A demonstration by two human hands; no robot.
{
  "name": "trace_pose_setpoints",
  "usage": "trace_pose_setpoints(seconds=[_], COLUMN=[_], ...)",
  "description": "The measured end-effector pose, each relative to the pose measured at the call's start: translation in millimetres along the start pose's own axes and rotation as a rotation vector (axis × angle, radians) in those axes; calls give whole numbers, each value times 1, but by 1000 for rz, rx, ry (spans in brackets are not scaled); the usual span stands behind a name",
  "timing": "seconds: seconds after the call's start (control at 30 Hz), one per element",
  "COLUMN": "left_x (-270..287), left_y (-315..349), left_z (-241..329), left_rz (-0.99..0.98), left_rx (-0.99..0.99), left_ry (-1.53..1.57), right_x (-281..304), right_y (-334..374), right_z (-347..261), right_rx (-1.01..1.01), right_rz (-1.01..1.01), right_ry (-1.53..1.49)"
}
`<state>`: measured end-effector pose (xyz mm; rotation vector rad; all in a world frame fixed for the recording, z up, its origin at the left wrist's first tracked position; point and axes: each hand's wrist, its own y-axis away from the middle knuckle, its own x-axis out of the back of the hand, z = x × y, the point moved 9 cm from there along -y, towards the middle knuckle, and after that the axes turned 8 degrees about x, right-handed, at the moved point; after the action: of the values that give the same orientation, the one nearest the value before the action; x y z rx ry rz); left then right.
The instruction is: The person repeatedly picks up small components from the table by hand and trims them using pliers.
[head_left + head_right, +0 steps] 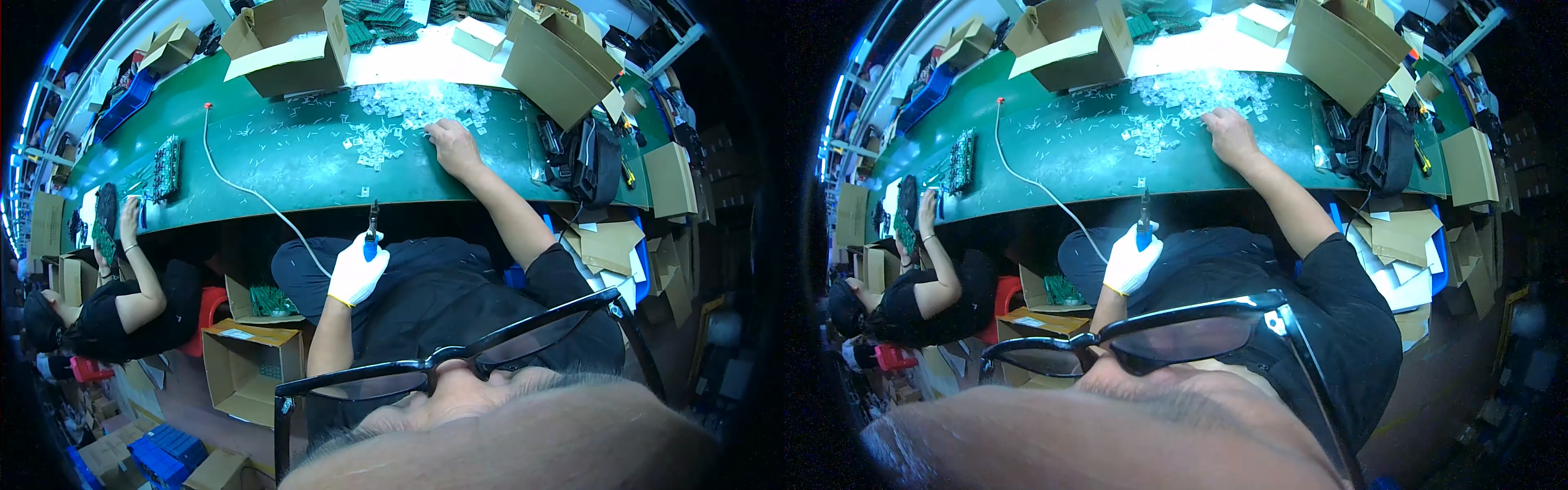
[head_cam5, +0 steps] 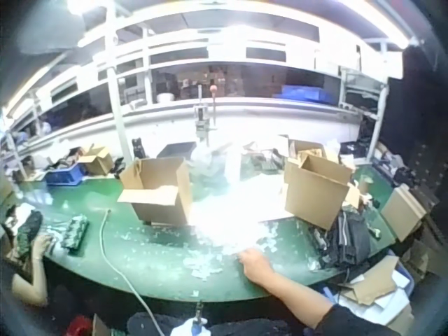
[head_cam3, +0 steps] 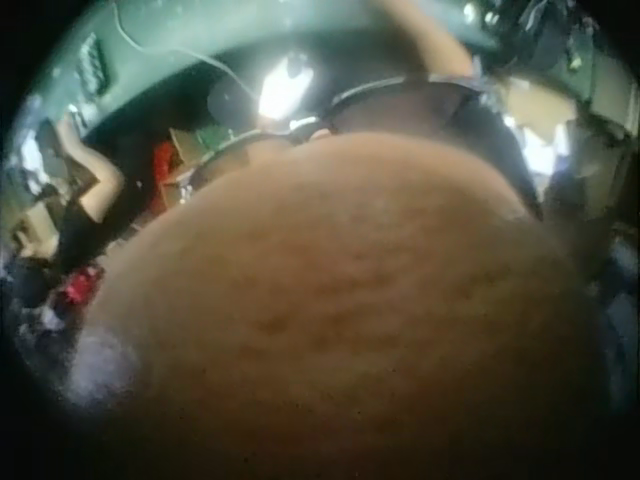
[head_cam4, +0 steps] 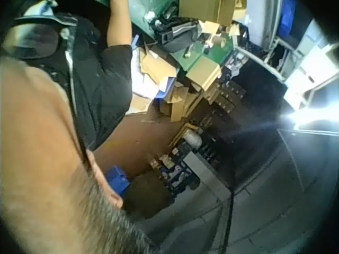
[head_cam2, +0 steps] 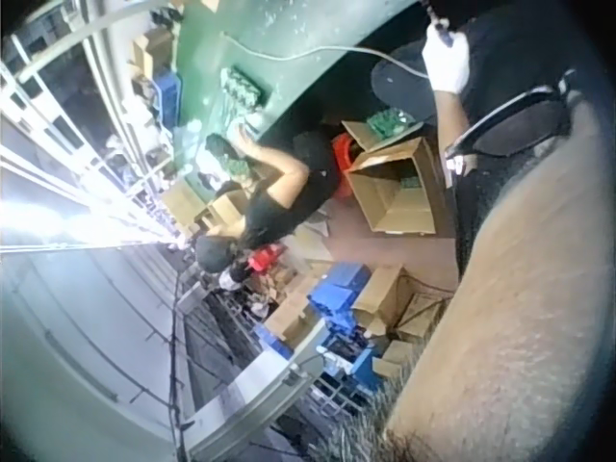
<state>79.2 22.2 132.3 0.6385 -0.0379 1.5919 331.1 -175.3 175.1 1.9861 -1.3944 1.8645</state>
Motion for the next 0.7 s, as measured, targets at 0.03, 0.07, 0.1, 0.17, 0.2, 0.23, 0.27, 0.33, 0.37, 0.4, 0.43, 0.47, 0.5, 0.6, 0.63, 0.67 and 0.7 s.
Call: trace_pose_setpoints(seconds=[0.03,0.07,0.1,0.17,0.2,0.23,0.27,0.33,0.37,0.4,0.43,0.47,0.5,0.6,0.63,0.67,0.7], left_x=[-1,-3,-4,-5,-6,-6,-7,-7,-9,-11,-12,-21,-29,-37,-39,-42,-45], left_y=[-1,-2,-3,-3,-3,-3,-4,-2,-1,1,1,-2,-4,-5,-5,-4,-6], left_z=[0,1,2,2,2,1,-1,-3,-5,-7,-13,-16,-19,-21,-19,-19,-21], left_rz=[0,-10,-18,-25,-31,-29,-39,-46,-71,-95,-88,-161,-232,-350,-382,-418,-430], left_rx=[-1,-8,-13,-7,-2,-1,2,9,19,32,39,32,26,82,81,112,121], left_ry=[-1,9,21,22,23,22,45,68,95,124,125,312,500,680,762,827,866], right_x=[-2,-3,-3,-4,-2,-2,-2,3,8,7,12,21,27,12,11,8,-4], right_y=[-1,-1,-1,0,0,0,0,2,4,5,7,12,20,41,43,48,55], right_z=[2,4,5,7,6,9,12,17,21,25,32,39,49,65,62,56,46], right_rx=[6,11,13,4,6,-24,-54,-86,-120,-117,-123,-141,-212,-530,-526,-536,-597], right_rz=[-8,-16,-17,-44,-43,-64,-85,-20,44,41,101,161,205,375,409,399,380], right_ry=[5,9,8,27,25,16,7,-38,-80,-87,-116,-138,-156,-735,-870,-880,-1119])
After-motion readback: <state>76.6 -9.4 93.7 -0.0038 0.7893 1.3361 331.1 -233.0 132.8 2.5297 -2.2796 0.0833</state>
